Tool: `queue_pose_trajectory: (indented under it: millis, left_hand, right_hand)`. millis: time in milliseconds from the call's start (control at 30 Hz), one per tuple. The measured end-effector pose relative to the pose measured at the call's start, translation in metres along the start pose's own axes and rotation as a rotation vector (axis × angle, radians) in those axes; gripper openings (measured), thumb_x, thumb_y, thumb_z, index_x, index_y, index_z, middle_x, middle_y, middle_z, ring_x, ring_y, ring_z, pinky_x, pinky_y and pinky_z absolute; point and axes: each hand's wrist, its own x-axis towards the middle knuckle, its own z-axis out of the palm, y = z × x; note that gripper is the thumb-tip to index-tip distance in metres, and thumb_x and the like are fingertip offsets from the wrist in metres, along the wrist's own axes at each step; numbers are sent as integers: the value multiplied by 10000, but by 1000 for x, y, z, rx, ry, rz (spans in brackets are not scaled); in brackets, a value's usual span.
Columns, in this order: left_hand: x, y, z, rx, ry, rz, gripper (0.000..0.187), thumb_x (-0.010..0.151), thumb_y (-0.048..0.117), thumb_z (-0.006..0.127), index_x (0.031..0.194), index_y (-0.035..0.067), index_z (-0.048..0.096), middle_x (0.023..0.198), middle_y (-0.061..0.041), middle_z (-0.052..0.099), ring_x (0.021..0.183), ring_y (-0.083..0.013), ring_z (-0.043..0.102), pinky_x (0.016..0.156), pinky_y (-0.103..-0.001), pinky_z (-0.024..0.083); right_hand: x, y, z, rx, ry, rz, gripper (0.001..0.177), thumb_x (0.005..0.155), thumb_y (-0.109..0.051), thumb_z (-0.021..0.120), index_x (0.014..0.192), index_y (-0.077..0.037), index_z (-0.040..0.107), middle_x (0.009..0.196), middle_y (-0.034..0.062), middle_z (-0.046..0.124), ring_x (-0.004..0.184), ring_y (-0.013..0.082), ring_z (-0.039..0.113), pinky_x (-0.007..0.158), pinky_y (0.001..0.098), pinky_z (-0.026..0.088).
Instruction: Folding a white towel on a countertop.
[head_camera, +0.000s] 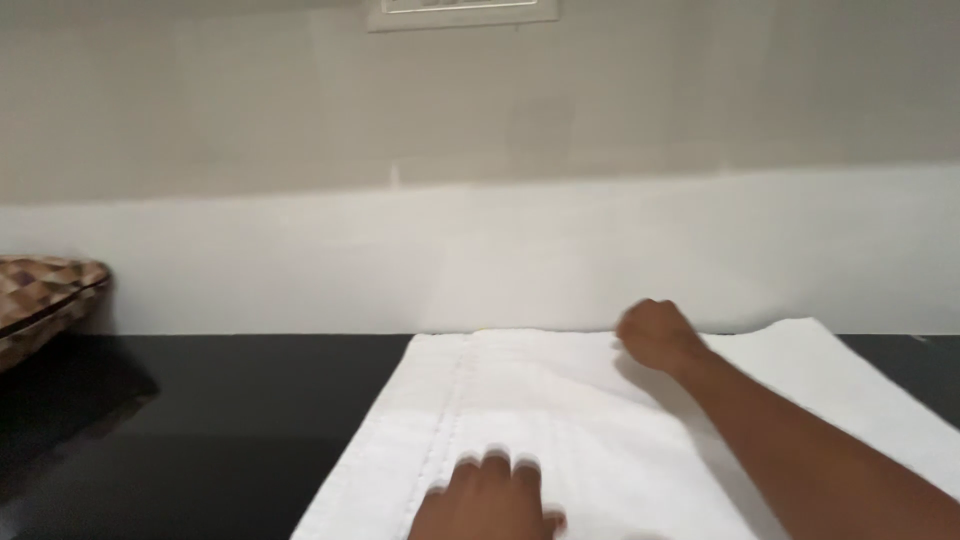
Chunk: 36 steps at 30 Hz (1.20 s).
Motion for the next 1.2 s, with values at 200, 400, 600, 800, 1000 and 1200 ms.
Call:
queue_pose_trajectory:
  millis: [200, 400, 600, 800, 1000, 1200]
  left_hand:
    - [170, -13, 9, -42, 209, 51, 404, 1029, 355, 536, 1319, 75, 561, 1395, -110, 514, 1319, -323, 485, 1026, -529, 498]
    - [255, -34, 22, -26, 240, -155, 451, 1093, 417, 367, 1394, 133, 544, 1473, -76, 503, 1356, -322, 473, 1085, -594, 438]
    - [252, -41, 20, 22, 234, -267, 437, 1074, 415, 388, 1368, 142, 563, 1440, -22, 497, 1305, -276, 446, 1078, -534, 380]
    - [251, -38, 20, 2, 215, -275, 449, 1056, 420, 399, 1417, 194, 539, 1452, 14, 487, 1317, -262, 423, 1104, -519, 345]
    - [254, -31, 3, -25, 102, -339, 515, 1010, 375, 407, 1484, 181, 463, 1569, 9, 391, 1372, -322, 351, 1118, -543, 304]
    - [280, -32, 15, -31, 177, -409, 486, 1074, 371, 305, 1477, 159, 474, 1498, -54, 485, 1378, -393, 358, 1119, -601, 296]
  right_hand:
    - [-74, 82, -7, -22, -69, 361, 333, 992, -283, 492, 1131, -114, 743, 1271, 107, 712, 1205, 316, 653, 1074, 460, 518]
    - [-79, 134, 39, 74, -39, 295, 448, 1033, -373, 449, 1330, -88, 625, 1403, 122, 620, 1321, 320, 564, 1162, 428, 424]
    - [-66, 127, -30, -363, -390, 81, 312, 960, -233, 550, 1143, -98, 764, 1313, 141, 680, 1213, 279, 666, 1102, 385, 516]
    - [-40, 224, -12, -91, 91, 447, 318, 926, -139, 577, 1160, -141, 792, 1211, 120, 774, 1120, 302, 730, 1036, 405, 570]
    - [-35, 249, 30, -8, 2, 501, 463, 950, -191, 516, 1391, -248, 649, 1326, 115, 685, 1198, 349, 653, 1077, 444, 501]
    - [-43, 237, 10, 79, -36, 538, 500, 843, -155, 614, 1326, -227, 722, 1315, 89, 734, 1219, 317, 688, 1093, 412, 531]
